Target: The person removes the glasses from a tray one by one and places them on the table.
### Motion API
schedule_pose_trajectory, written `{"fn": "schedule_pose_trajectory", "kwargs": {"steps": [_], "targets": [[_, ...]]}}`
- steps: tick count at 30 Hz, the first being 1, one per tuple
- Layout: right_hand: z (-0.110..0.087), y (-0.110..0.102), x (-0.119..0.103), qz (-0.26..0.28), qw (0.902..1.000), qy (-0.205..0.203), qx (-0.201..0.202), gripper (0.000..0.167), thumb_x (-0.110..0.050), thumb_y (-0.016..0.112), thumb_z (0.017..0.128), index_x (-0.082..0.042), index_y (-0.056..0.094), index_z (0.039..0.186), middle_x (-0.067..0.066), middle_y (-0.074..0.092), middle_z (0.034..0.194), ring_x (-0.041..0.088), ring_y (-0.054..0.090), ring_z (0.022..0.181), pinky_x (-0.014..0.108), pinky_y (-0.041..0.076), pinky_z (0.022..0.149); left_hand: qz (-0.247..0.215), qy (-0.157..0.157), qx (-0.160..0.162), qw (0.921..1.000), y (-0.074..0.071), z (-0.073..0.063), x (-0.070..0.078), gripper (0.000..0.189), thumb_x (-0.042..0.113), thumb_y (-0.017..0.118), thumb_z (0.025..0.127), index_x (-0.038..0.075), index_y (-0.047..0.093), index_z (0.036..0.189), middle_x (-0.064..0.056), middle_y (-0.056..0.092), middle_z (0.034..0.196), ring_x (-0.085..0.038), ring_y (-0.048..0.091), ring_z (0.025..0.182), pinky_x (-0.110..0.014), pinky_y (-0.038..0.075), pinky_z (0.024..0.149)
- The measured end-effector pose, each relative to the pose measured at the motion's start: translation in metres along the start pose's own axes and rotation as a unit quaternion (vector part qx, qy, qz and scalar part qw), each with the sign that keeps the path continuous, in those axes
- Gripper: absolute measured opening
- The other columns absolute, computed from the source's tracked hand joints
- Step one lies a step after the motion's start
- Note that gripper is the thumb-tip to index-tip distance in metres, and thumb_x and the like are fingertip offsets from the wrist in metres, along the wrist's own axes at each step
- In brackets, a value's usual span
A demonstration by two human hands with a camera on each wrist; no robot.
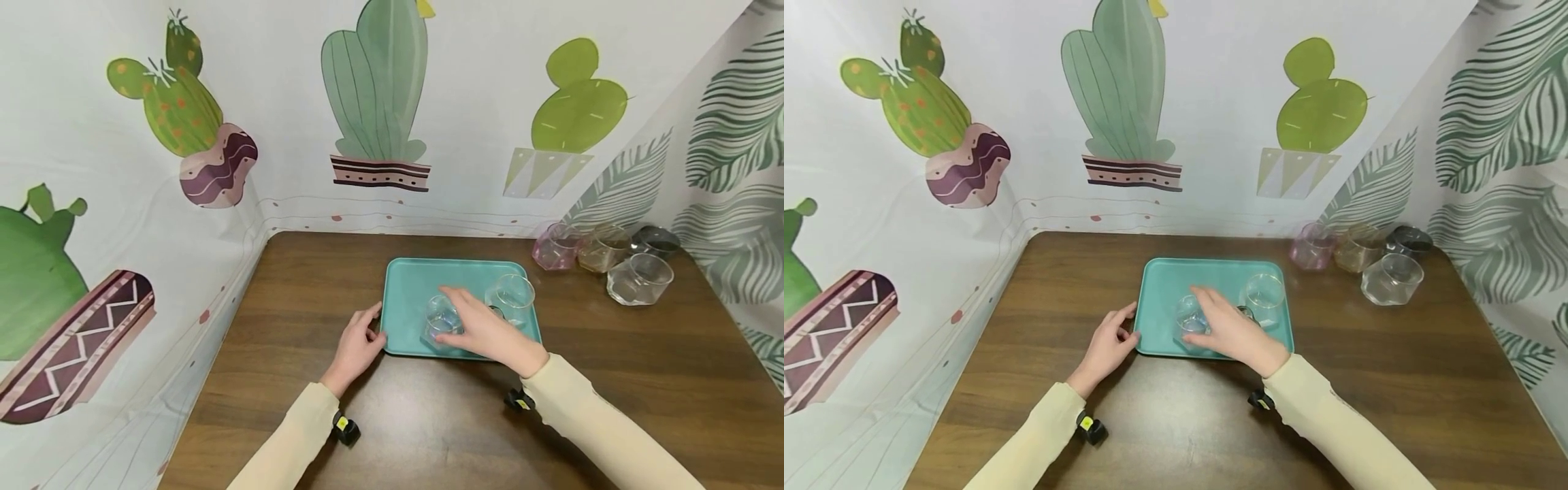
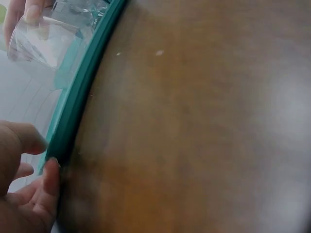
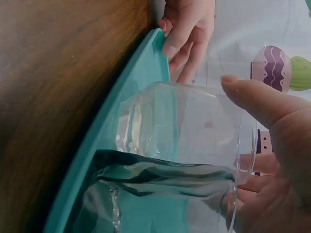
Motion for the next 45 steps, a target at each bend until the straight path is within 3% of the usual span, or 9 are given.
{"fn": "schedule_pose_trajectory", "kwargs": {"steps": [4,12,21,26,32,39,45], "targets": [[0.004,0.002,-0.001,-0.013,0.9997,0.002,-0.02,0.089,-0.034,0.084,0.089,0.005,0.037,0.154,0.026,0.05,0.148,0.038,0.055,0.133,0.052,0.049,0.108,0.004,0.004,-0.018,0.9998,0.001,0.009,0.002,0.064,0.006,0.069,0.094,0.003,0.048,0.154,-0.017,0.061,0.133,-0.008,0.054,0.07,-0.025,0.049,0.066],[0.007,0.002,-0.003,-0.048,0.9979,-0.009,-0.043,0.09,-0.033,0.087,0.086,0.006,0.041,0.152,0.023,0.056,0.139,0.035,0.06,0.124,0.049,0.053,0.102,0.025,0.018,-0.012,0.9995,0.007,0.012,-0.003,0.058,0.004,0.069,0.094,0.0,0.053,0.15,-0.018,0.061,0.137,-0.006,0.053,0.069,-0.025,0.048,0.065],[0.007,0.002,-0.001,-0.016,0.9993,-0.007,-0.035,0.088,-0.033,0.089,0.083,0.005,0.045,0.149,0.023,0.056,0.142,0.036,0.061,0.124,0.051,0.054,0.1,0.019,0.023,-0.005,0.9995,0.008,0.01,-0.004,0.057,0.002,0.069,0.094,0.001,0.055,0.149,-0.016,0.063,0.135,-0.007,0.054,0.072,-0.025,0.049,0.067],[0.007,-0.003,-0.001,0.04,0.9991,0.007,-0.012,0.093,-0.034,0.09,0.082,0.003,0.042,0.152,0.022,0.053,0.149,0.037,0.058,0.13,0.053,0.052,0.103,0.016,0.014,-0.009,0.9997,0.007,0.01,-0.003,0.057,0.004,0.068,0.095,0.002,0.053,0.15,-0.014,0.062,0.136,-0.007,0.054,0.072,-0.024,0.048,0.067],[0.006,-0.01,-0.003,0.094,0.9944,0.019,0.045,0.102,-0.04,0.092,0.079,-0.003,0.037,0.157,0.018,0.055,0.149,0.035,0.057,0.132,0.056,0.051,0.103,0.016,0.018,-0.002,0.9997,0.006,0.01,-0.001,0.056,0.005,0.067,0.096,0.002,0.054,0.15,-0.013,0.063,0.134,-0.007,0.054,0.072,-0.024,0.049,0.067],[0.0,-0.018,-0.005,0.176,0.9781,0.027,0.108,0.097,-0.028,0.095,0.075,-0.011,0.043,0.155,0.012,0.058,0.147,0.034,0.055,0.134,0.059,0.048,0.106,0.016,0.022,0.0,0.9996,0.006,0.01,0.0,0.055,0.004,0.068,0.095,0.002,0.054,0.149,-0.013,0.064,0.132,-0.007,0.054,0.072,-0.024,0.049,0.067],[-0.012,-0.033,-0.01,0.205,0.9692,0.029,0.134,0.09,-0.023,0.095,0.076,-0.013,0.048,0.152,0.006,0.06,0.145,0.031,0.058,0.13,0.055,0.05,0.105,0.018,0.023,0.005,0.9996,0.006,0.01,-0.001,0.055,0.004,0.068,0.096,0.002,0.055,0.149,-0.012,0.065,0.13,-0.007,0.054,0.071,-0.024,0.049,0.067]]}}
Point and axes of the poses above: each hand's wrist, its own z-axis towards the middle knuckle, its own y-axis out of the palm, x = y × z, the point moved 4 cm from there along z, towards the middle knuckle
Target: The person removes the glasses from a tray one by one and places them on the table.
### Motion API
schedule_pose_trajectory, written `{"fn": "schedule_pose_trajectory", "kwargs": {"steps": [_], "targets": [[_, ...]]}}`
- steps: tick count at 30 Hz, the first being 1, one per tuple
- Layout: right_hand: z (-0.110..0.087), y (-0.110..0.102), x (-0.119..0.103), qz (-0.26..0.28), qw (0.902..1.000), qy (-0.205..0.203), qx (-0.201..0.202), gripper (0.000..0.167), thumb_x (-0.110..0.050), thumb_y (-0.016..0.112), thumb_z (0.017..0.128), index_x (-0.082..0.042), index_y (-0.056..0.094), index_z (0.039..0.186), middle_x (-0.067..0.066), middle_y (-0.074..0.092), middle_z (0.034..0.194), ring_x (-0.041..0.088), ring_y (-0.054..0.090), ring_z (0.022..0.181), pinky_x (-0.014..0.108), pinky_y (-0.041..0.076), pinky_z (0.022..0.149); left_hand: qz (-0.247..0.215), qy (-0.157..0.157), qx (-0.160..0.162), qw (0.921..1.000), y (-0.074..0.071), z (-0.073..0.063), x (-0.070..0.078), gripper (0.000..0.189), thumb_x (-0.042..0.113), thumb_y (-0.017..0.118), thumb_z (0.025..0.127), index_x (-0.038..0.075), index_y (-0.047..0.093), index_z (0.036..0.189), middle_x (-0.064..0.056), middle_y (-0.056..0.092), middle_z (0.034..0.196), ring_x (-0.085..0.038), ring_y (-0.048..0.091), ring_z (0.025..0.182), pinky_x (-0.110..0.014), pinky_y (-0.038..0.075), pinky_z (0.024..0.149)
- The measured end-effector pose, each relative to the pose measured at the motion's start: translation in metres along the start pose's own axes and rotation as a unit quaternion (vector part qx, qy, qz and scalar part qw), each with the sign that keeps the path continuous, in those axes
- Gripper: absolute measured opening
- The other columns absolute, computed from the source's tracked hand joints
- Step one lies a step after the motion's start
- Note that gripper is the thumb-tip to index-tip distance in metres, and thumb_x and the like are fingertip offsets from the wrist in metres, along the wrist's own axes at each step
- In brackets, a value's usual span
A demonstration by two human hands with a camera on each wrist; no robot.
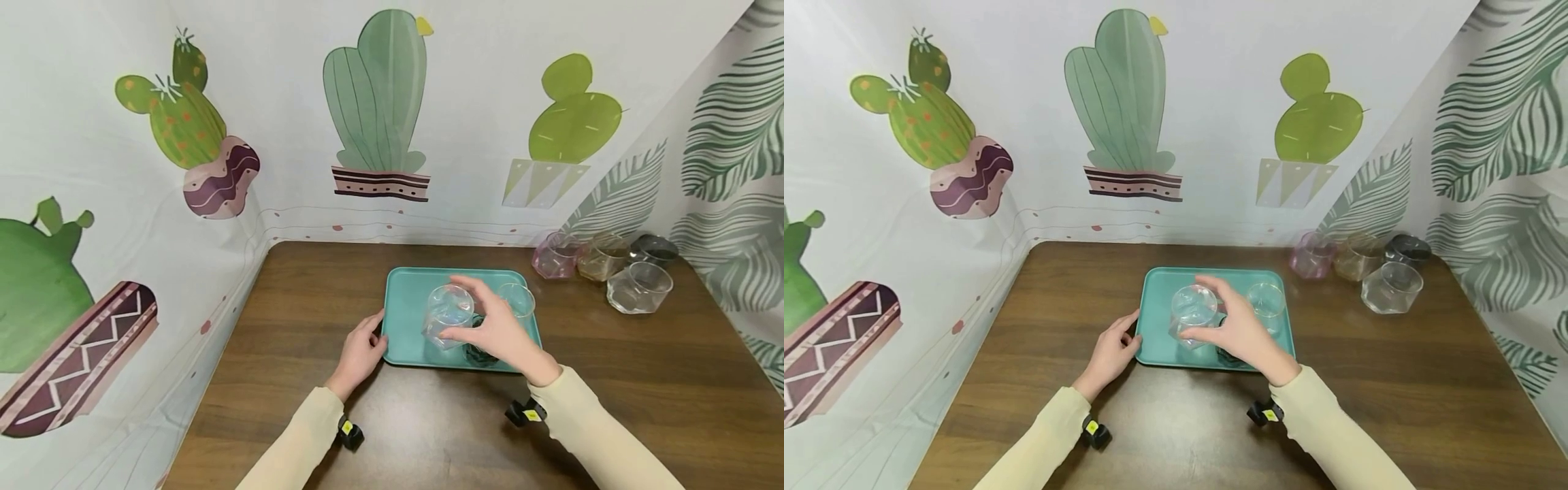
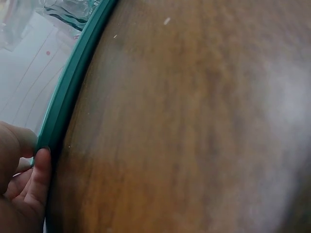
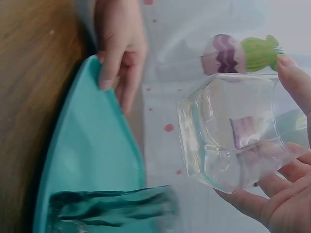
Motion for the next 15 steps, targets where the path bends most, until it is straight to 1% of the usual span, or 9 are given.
{"fn": "schedule_pose_trajectory", "kwargs": {"steps": [2,4,8,11,15], "targets": [[-0.003,-0.007,-0.005,0.003,1.0,0.002,0.004,0.087,-0.021,0.094,0.077,-0.013,0.049,0.151,0.005,0.06,0.144,0.029,0.059,0.126,0.049,0.052,0.103,0.001,0.002,0.001,1.0,0.0,-0.001,0.0,0.054,0.004,0.068,0.096,0.002,0.056,0.148,-0.013,0.065,0.13,-0.006,0.055,0.071,-0.024,0.049,0.067],[-0.006,-0.015,-0.009,-0.002,0.9999,0.001,0.01,0.085,-0.02,0.094,0.077,-0.015,0.051,0.15,0.004,0.061,0.142,0.026,0.06,0.124,0.04,0.053,0.102,0.002,0.003,0.004,1.0,0.001,-0.001,-0.001,0.054,0.004,0.068,0.095,0.003,0.056,0.148,-0.013,0.065,0.13,-0.006,0.054,0.071,-0.024,0.049,0.067],[-0.013,-0.032,-0.016,-0.008,0.9996,-0.004,0.026,0.084,-0.017,0.095,0.076,-0.018,0.053,0.149,0.001,0.063,0.139,0.022,0.061,0.118,0.024,0.051,0.097,0.003,0.002,0.007,1.0,0.001,-0.002,-0.001,0.054,0.003,0.068,0.095,0.003,0.056,0.148,-0.013,0.065,0.13,-0.006,0.054,0.071,-0.025,0.049,0.066],[-0.019,-0.045,-0.019,-0.007,0.999,-0.009,0.044,0.085,-0.012,0.095,0.075,-0.019,0.053,0.149,0.001,0.063,0.14,0.016,0.062,0.117,0.018,0.049,0.097,0.006,0.001,0.007,1.0,0.001,-0.002,-0.001,0.054,0.004,0.068,0.095,0.003,0.056,0.148,-0.012,0.065,0.13,-0.006,0.054,0.071,-0.024,0.048,0.066],[-0.027,-0.063,-0.018,-0.02,0.9974,-0.018,0.067,0.088,-0.006,0.094,0.074,-0.021,0.052,0.15,0.004,0.064,0.141,0.006,0.059,0.119,0.013,0.045,0.098,0.004,-0.001,0.006,1.0,0.0,-0.002,0.0,0.054,0.004,0.068,0.095,0.003,0.056,0.148,-0.012,0.065,0.13,-0.006,0.055,0.072,-0.024,0.048,0.066]]}}
Point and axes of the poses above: each hand's wrist, its own z-axis towards the middle knuckle, its own y-axis out of the palm, x = y × z, the point moved 4 cm from there along z, towards the middle knuckle
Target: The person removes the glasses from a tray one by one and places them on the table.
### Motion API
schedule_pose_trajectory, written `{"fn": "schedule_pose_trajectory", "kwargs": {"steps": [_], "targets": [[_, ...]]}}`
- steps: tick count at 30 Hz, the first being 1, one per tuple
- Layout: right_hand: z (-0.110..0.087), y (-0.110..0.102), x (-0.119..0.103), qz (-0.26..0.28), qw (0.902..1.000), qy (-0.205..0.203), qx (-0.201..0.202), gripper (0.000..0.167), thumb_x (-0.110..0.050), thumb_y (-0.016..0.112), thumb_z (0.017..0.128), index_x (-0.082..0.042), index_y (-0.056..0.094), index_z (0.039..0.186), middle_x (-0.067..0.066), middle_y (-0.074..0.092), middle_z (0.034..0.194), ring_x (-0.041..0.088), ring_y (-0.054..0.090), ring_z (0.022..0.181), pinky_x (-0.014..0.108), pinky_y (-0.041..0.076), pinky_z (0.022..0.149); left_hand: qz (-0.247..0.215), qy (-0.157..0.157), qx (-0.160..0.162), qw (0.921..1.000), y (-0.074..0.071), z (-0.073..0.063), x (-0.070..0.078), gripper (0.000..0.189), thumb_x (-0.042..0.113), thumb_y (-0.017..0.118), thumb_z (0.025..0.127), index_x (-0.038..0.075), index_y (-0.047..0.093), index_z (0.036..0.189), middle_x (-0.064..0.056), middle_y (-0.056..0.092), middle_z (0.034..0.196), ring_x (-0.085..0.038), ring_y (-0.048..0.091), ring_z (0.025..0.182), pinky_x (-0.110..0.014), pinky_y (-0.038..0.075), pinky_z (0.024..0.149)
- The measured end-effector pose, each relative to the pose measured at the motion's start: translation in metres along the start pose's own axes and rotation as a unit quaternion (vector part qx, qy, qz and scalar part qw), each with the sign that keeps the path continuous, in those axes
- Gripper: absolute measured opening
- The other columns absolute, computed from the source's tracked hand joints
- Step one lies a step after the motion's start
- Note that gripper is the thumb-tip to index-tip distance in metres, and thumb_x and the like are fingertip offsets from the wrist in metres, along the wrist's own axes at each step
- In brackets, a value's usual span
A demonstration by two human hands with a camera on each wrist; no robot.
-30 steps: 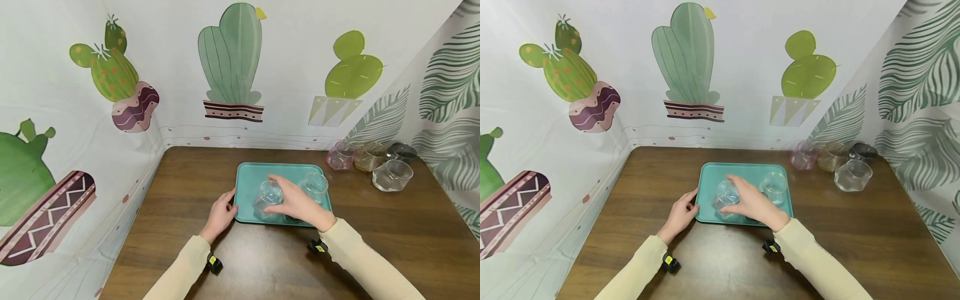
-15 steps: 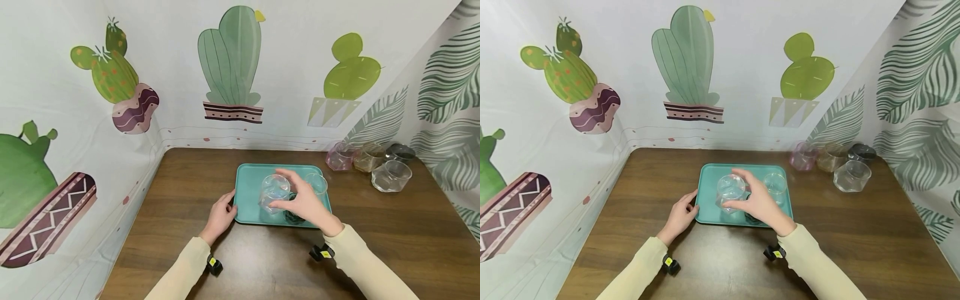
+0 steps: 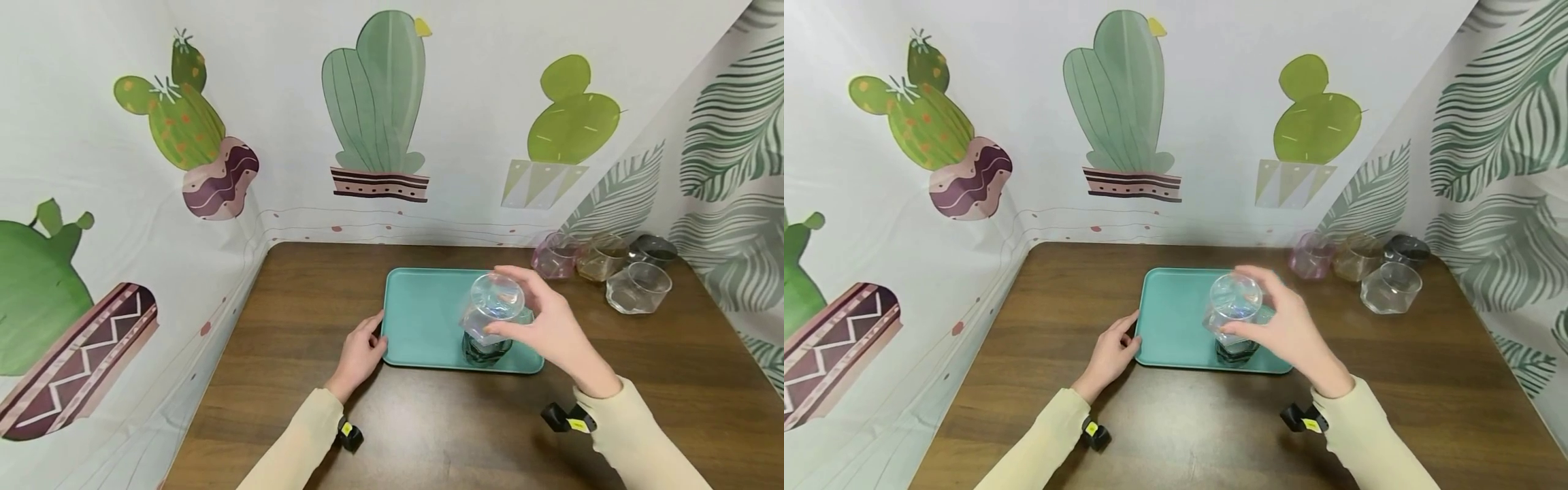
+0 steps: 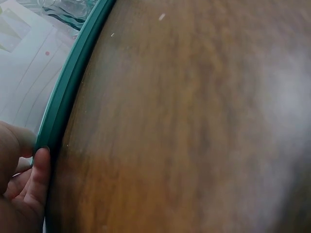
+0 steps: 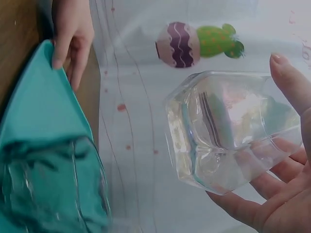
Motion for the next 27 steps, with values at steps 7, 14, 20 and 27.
{"fn": "schedule_pose_trajectory", "kwargs": {"steps": [7,14,20,27], "targets": [[-0.011,-0.03,0.011,-0.01,0.9981,0.002,0.061,0.088,0.007,0.091,0.072,-0.013,0.053,0.149,-0.012,0.063,0.138,0.001,0.059,0.118,0.01,0.047,0.092,-0.007,-0.001,-0.002,1.0,0.0,0.0,0.0,0.054,0.003,0.068,0.095,0.003,0.056,0.148,-0.012,0.065,0.131,-0.006,0.055,0.072,-0.023,0.048,0.066],[-0.023,-0.065,0.028,-0.039,0.991,0.045,0.12,0.088,0.007,0.088,0.076,-0.015,0.051,0.152,-0.019,0.062,0.131,0.0,0.06,0.113,0.007,0.044,0.089,-0.009,-0.003,0.001,1.0,-0.001,0.001,0.001,0.053,0.003,0.067,0.095,0.002,0.057,0.148,-0.012,0.066,0.131,-0.007,0.054,0.072,-0.023,0.048,0.066],[-0.027,-0.084,0.048,-0.059,0.9839,0.059,0.158,0.088,0.007,0.086,0.078,-0.017,0.048,0.154,-0.02,0.061,0.136,-0.003,0.056,0.116,0.005,0.04,0.093,-0.011,-0.004,0.002,0.9999,-0.002,0.001,0.002,0.053,0.003,0.067,0.095,0.003,0.057,0.148,-0.012,0.066,0.131,-0.007,0.054,0.071,-0.023,0.048,0.065],[-0.028,-0.094,0.082,-0.084,0.9761,0.076,0.186,0.085,0.001,0.085,0.082,-0.014,0.043,0.155,-0.025,0.06,0.134,-0.01,0.051,0.116,0.005,0.037,0.09,-0.01,0.001,0.003,0.9999,-0.001,0.0,0.0,0.053,0.004,0.067,0.096,0.003,0.057,0.147,-0.012,0.066,0.13,-0.006,0.054,0.071,-0.024,0.048,0.065]]}}
Point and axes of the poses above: each hand's wrist, its own z-axis towards the middle knuckle, its own y-axis out of the palm, x = y × z, the point moved 4 cm from there along z, towards the middle knuckle
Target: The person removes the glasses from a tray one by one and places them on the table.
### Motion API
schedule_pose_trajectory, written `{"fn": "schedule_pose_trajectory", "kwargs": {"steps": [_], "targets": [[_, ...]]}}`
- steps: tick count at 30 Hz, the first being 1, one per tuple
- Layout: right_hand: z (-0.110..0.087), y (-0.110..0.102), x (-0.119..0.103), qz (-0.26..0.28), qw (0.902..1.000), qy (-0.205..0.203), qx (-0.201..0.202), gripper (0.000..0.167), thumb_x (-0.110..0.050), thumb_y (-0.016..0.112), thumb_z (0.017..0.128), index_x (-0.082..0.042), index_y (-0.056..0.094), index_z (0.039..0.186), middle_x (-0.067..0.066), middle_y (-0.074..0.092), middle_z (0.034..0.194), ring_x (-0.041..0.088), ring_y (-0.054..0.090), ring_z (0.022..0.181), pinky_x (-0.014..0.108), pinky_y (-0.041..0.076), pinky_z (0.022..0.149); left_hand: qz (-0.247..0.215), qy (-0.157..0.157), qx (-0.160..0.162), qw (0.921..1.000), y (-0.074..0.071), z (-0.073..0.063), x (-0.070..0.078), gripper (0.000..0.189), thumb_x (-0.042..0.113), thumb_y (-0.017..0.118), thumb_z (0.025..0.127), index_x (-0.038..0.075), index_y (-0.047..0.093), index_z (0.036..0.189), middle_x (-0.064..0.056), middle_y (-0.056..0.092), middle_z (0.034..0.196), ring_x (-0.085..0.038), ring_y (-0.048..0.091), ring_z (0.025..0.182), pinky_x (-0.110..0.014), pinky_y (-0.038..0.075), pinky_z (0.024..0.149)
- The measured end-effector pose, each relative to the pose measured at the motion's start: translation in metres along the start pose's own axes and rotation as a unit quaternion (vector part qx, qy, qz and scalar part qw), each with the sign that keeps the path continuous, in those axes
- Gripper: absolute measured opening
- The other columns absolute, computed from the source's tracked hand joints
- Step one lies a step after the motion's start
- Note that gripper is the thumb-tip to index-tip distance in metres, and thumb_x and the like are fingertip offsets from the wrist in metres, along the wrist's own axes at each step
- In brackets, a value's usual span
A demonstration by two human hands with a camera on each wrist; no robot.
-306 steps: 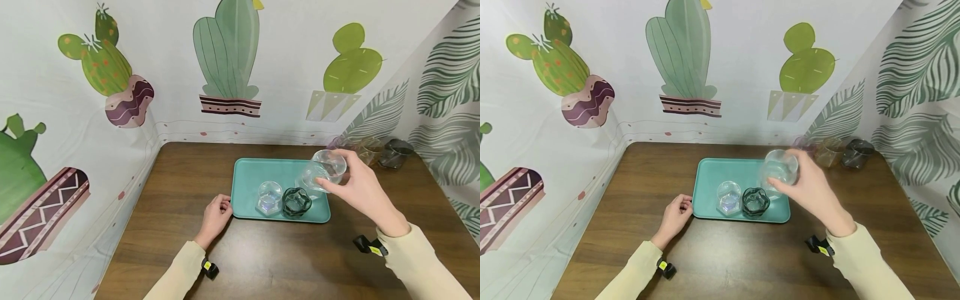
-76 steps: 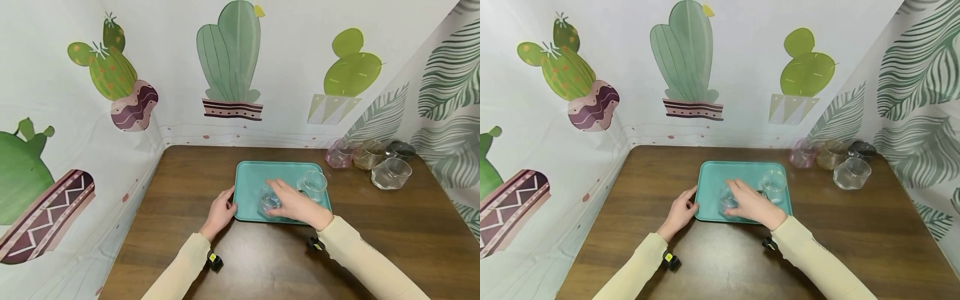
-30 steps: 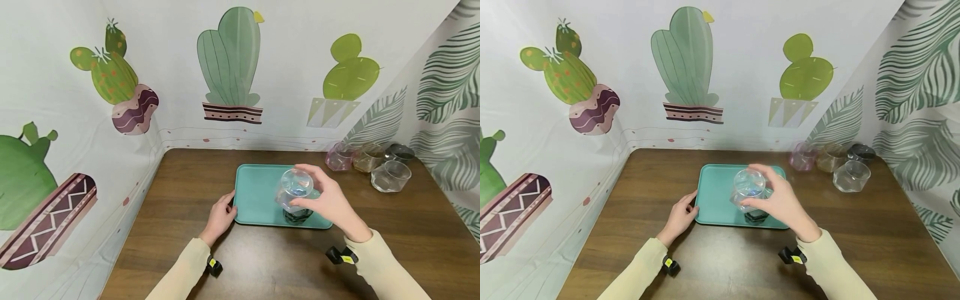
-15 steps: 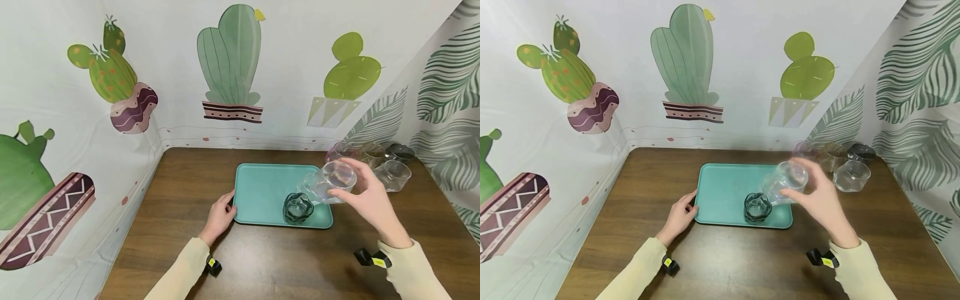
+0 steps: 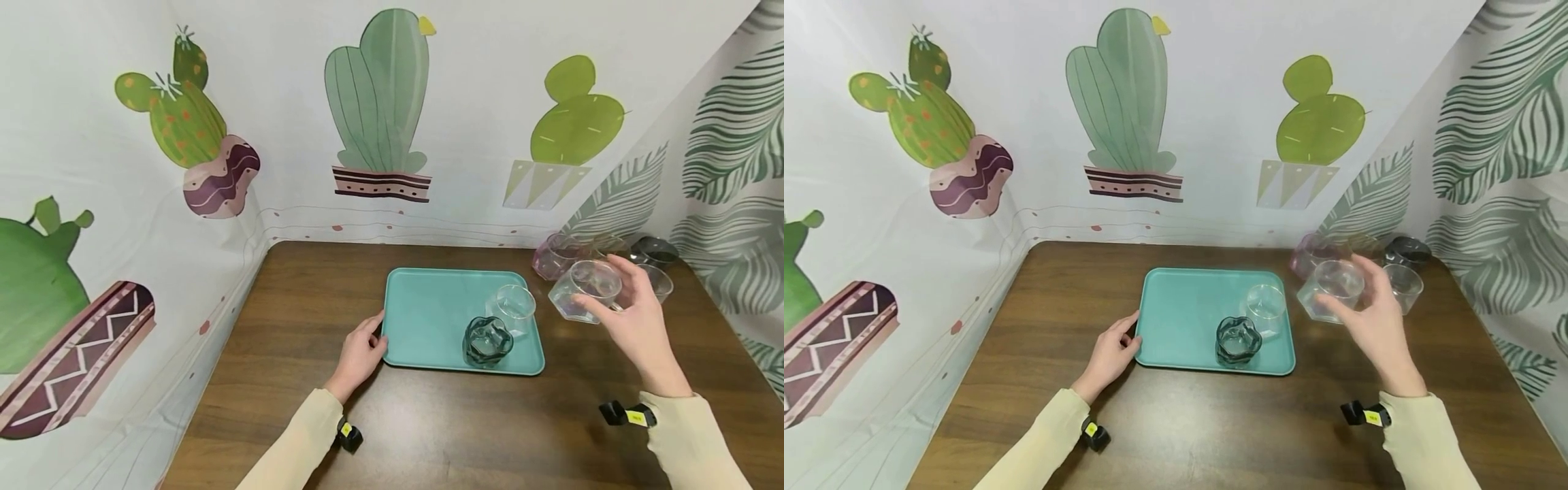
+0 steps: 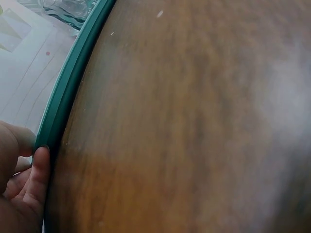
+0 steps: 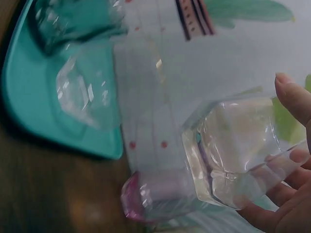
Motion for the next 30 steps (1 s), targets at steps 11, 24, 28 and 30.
{"fn": "schedule_pose_trajectory", "kwargs": {"steps": [11,24,28,30], "targets": [[0.011,0.007,0.045,-0.071,0.9964,0.045,0.008,0.086,-0.019,0.082,0.091,-0.011,0.032,0.16,0.025,0.051,0.15,0.035,0.047,0.129,0.015,0.033,0.09,0.002,0.002,0.003,1.0,0.002,0.001,0.0,0.053,0.004,0.068,0.095,0.003,0.058,0.147,-0.012,0.066,0.128,-0.006,0.054,0.07,-0.023,0.047,0.064],[0.023,0.018,0.083,-0.097,0.992,0.075,0.029,0.087,-0.019,0.082,0.091,-0.006,0.031,0.159,0.028,0.052,0.148,0.047,0.05,0.124,0.058,0.037,0.095,-0.003,0.001,0.009,1.0,0.002,0.001,-0.001,0.053,0.003,0.069,0.095,0.004,0.058,0.147,-0.011,0.067,0.124,-0.007,0.054,0.069,-0.024,0.047,0.063],[0.023,0.02,0.088,-0.102,0.9909,0.081,0.034,0.086,-0.018,0.082,0.09,-0.005,0.031,0.159,0.03,0.052,0.147,0.049,0.05,0.124,0.063,0.035,0.094,-0.004,0.004,0.01,0.9999,0.003,0.001,-0.003,0.053,0.003,0.068,0.095,0.004,0.058,0.147,-0.011,0.067,0.122,-0.005,0.053,0.069,-0.023,0.047,0.063],[0.023,0.021,0.09,-0.103,0.9906,0.084,0.034,0.086,-0.019,0.082,0.091,-0.004,0.031,0.159,0.03,0.051,0.148,0.049,0.05,0.125,0.063,0.035,0.095,-0.004,0.005,0.01,0.9999,0.004,0.001,-0.004,0.053,0.003,0.068,0.094,0.004,0.058,0.146,-0.01,0.067,0.118,-0.005,0.053,0.068,-0.023,0.047,0.062]]}}
Point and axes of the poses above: each hand's wrist, its own z-axis towards the middle knuckle, its own y-axis out of the palm, x = y × z, the point moved 4 cm from there along z, towards the middle knuckle
